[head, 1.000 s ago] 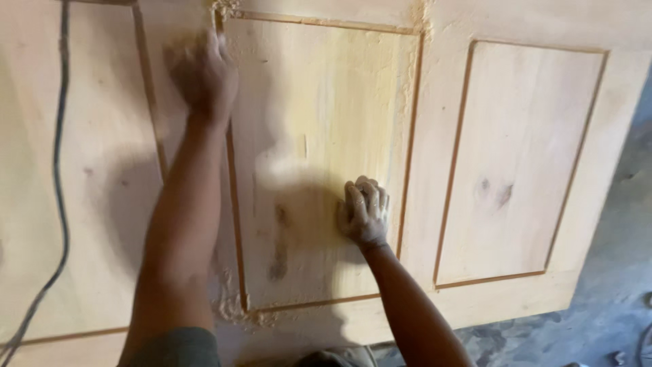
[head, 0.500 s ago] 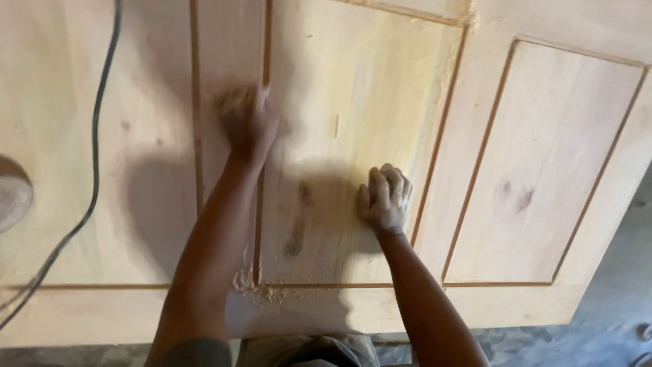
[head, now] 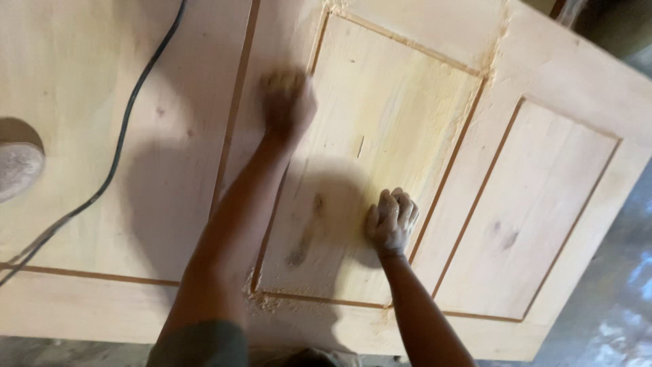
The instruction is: The person works on a large wooden paneled door lying on supports in a workshop. They scrape residue out of the recessed grooves with a small hand scraper, brush away wood dust with their hand, and sand the flat panels and frame using an angle grinder, working across different sections of the door.
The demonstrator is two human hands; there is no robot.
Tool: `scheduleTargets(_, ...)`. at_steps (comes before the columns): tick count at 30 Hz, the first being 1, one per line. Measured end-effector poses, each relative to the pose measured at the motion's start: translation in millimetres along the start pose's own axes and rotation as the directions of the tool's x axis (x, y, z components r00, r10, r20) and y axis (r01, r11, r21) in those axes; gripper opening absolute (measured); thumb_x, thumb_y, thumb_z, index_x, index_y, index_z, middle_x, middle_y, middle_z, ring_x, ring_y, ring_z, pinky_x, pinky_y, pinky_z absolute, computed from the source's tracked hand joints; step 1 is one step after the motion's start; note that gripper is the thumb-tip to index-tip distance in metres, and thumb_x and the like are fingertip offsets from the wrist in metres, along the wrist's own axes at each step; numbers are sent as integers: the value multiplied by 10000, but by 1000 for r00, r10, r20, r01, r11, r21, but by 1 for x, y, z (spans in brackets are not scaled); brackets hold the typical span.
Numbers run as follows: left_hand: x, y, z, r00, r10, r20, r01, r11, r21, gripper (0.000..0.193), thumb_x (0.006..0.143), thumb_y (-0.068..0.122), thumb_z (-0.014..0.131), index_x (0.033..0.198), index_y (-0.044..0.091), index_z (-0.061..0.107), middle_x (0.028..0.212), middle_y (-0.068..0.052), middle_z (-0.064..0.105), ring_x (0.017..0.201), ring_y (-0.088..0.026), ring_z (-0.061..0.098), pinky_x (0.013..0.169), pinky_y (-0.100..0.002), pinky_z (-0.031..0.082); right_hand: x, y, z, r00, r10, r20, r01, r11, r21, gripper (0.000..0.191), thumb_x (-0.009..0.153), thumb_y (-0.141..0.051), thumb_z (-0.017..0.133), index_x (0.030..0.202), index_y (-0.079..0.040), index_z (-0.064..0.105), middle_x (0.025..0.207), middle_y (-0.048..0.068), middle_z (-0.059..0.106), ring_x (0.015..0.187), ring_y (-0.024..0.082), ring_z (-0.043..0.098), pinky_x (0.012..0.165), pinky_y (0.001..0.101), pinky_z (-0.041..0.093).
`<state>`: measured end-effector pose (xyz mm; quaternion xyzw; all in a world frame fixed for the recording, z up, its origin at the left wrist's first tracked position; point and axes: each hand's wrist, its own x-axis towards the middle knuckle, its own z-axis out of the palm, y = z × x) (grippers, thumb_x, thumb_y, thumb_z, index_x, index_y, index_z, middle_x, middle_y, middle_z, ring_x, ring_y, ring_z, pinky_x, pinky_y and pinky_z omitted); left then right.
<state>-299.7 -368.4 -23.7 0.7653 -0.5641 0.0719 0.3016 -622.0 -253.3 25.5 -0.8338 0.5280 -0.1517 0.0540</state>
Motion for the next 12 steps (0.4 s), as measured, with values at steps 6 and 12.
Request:
scheduleTargets(6,65,5,33,996,-43,-83,41,999,-22,85,950,96,628,912,44,682,853,-147,710,832,-288,676,848,-458,497,3,-5,-5,1000,-6,-9,6,1000,-6,393,879,-162,706,1253,-61,637,1198,207,580,1158,417,534,1002,561,466)
scheduleTargets(12,12,7,5,999,38,31,-36,997,-69,133,978,98,664,850,69,642,809,-150,688,786,-296,656,819,-498,477,11,1,-8,998,-52,-45,53,998,27,401,855,-118,692,1245,-46,626,1133,206,575,1097,416,564,960,566,485)
